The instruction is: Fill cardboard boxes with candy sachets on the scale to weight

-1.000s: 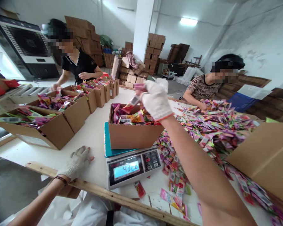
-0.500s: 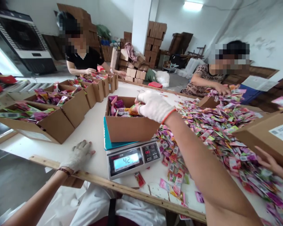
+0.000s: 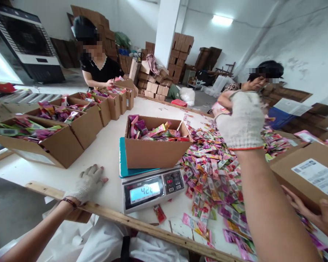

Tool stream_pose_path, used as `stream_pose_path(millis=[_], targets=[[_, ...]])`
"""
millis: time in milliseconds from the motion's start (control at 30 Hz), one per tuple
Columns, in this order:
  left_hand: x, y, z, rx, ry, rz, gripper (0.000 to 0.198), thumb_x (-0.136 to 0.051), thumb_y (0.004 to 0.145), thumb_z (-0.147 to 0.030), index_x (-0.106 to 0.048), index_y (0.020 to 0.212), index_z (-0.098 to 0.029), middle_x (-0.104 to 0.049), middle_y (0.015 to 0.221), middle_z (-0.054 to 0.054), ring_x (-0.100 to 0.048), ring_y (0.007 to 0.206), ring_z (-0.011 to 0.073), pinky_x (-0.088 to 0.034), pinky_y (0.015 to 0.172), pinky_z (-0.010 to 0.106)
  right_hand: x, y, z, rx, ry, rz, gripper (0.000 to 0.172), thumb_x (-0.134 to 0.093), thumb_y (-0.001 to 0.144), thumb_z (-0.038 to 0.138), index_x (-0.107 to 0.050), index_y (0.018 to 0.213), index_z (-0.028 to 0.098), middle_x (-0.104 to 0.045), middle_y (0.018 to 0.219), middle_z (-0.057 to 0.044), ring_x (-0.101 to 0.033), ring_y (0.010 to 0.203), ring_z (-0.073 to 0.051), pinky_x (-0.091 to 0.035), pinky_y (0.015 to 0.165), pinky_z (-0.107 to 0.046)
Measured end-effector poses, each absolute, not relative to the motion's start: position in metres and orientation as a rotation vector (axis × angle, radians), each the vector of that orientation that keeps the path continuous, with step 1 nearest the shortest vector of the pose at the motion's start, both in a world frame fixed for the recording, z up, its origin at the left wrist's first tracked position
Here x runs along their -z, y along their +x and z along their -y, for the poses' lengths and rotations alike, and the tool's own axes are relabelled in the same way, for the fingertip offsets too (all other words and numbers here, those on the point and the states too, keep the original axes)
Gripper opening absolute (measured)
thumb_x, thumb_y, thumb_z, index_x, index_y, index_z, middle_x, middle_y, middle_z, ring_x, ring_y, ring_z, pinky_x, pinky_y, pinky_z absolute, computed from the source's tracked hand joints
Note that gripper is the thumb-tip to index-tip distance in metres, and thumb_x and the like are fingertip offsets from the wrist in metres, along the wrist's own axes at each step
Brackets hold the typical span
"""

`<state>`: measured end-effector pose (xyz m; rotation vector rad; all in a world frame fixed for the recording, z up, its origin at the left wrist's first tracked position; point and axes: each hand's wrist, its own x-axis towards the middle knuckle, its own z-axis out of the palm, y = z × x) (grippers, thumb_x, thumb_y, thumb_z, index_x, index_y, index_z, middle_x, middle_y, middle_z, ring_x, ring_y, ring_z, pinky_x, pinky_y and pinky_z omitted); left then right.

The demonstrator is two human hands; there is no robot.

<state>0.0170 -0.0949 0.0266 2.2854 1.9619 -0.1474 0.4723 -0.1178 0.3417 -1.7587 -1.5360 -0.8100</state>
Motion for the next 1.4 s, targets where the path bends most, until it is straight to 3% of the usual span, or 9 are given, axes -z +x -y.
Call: stream_pose_path(millis=[100, 267, 467, 633, 767, 867, 1100, 1200, 1400], targets=[[-0.032, 0.020, 0.096, 0.179, 2.273, -1.968, 0.061, -0.040, 0.104, -0.044, -0.050, 0.154, -0.011, -0.038, 0.165, 0.023, -0.036, 0.154, 0.0387, -0.032, 0.125, 0.051, -0.332, 0.446, 0.107, 0.499, -1.535, 1.857, 0.036, -0.075, 0.083, 0.014, -0.078, 0.119, 0.014, -0.069, 0.122, -0.014, -0.067, 0.108, -0.024, -0.053, 0.106, -0.043], [-0.033, 0.020, 0.096, 0.193, 2.264, -1.962, 0.060, -0.041, 0.104, -0.044, -0.050, 0.154, -0.011, -0.039, 0.165, 0.022, -0.034, 0.156, 0.0380, -0.032, 0.125, 0.051, -0.320, 0.398, 0.070, 0.062, -1.448, 2.393, 0.036, -0.081, 0.076, 0.017, -0.080, 0.112, 0.018, -0.055, 0.150, -0.014, -0.059, 0.131, -0.032, -0.052, 0.110, -0.045], [-0.032, 0.019, 0.096, 0.165, 2.258, -1.978, 0.060, -0.043, 0.104, -0.044, -0.051, 0.155, -0.012, -0.040, 0.165, 0.023, -0.035, 0.156, 0.0375, -0.033, 0.126, 0.051, -0.318, 0.391, 0.052, 0.026, -1.295, 2.458, 0.010, -0.069, 0.081, 0.018, -0.077, 0.078, 0.012, -0.070, 0.123, -0.017, -0.061, 0.130, -0.036, -0.053, 0.107, -0.048], [-0.031, 0.018, 0.096, 0.156, 2.282, -1.972, 0.061, -0.042, 0.104, -0.044, -0.051, 0.155, -0.011, -0.040, 0.165, 0.024, -0.037, 0.155, 0.0385, -0.033, 0.125, 0.052, -0.329, 0.439, 0.083, 0.314, -1.387, 1.948, 0.023, -0.060, 0.093, 0.024, -0.077, 0.103, 0.012, -0.074, 0.109, -0.014, -0.069, 0.104, -0.027, -0.055, 0.102, -0.047], [-0.028, 0.018, 0.095, 0.172, 2.290, -1.970, 0.062, -0.042, 0.104, -0.044, -0.050, 0.155, -0.010, -0.040, 0.164, 0.025, -0.037, 0.154, 0.0388, -0.033, 0.124, 0.052, -0.338, 0.484, 0.102, 0.812, -1.603, 1.562, 0.036, -0.066, 0.088, 0.020, -0.073, 0.121, 0.011, -0.068, 0.130, -0.020, -0.061, 0.126, -0.035, -0.046, 0.114, -0.054], [-0.027, 0.017, 0.095, 0.177, 2.302, -1.975, 0.062, -0.042, 0.103, -0.045, -0.050, 0.155, -0.011, -0.040, 0.165, 0.024, -0.036, 0.155, 0.0390, -0.033, 0.124, 0.051, -0.335, 0.482, 0.103, 0.688, -1.571, 1.641, 0.044, -0.068, 0.088, 0.019, -0.070, 0.131, 0.010, -0.064, 0.135, -0.021, -0.061, 0.128, -0.034, -0.046, 0.115, -0.051], [-0.026, 0.018, 0.094, 0.166, 2.291, -1.963, 0.061, -0.042, 0.103, -0.045, -0.051, 0.153, -0.012, -0.039, 0.165, 0.022, -0.036, 0.153, 0.0379, -0.034, 0.124, 0.051, -0.318, 0.420, 0.068, 0.089, -1.306, 2.282, 0.029, -0.061, 0.093, 0.020, -0.080, 0.115, 0.018, -0.052, 0.154, -0.012, -0.055, 0.137, -0.029, -0.045, 0.118, -0.046], [-0.028, 0.018, 0.094, 0.186, 2.270, -1.970, 0.060, -0.042, 0.103, -0.044, -0.051, 0.154, -0.013, -0.039, 0.165, 0.022, -0.035, 0.155, 0.0379, -0.033, 0.124, 0.051, -0.315, 0.412, 0.045, 0.081, -1.405, 2.515, 0.032, -0.063, 0.088, 0.015, -0.081, 0.114, 0.019, -0.059, 0.143, -0.013, -0.058, 0.131, -0.031, -0.050, 0.111, -0.045], [-0.029, 0.018, 0.095, 0.175, 2.263, -1.973, 0.061, -0.042, 0.103, -0.044, -0.049, 0.155, -0.012, -0.038, 0.166, 0.023, -0.035, 0.155, 0.0383, -0.032, 0.125, 0.052, -0.320, 0.425, 0.043, 0.141, -1.446, 2.426, 0.010, -0.065, 0.083, 0.016, -0.074, 0.087, 0.016, -0.070, 0.108, -0.009, -0.065, 0.102, -0.026, -0.053, 0.094, -0.038]])
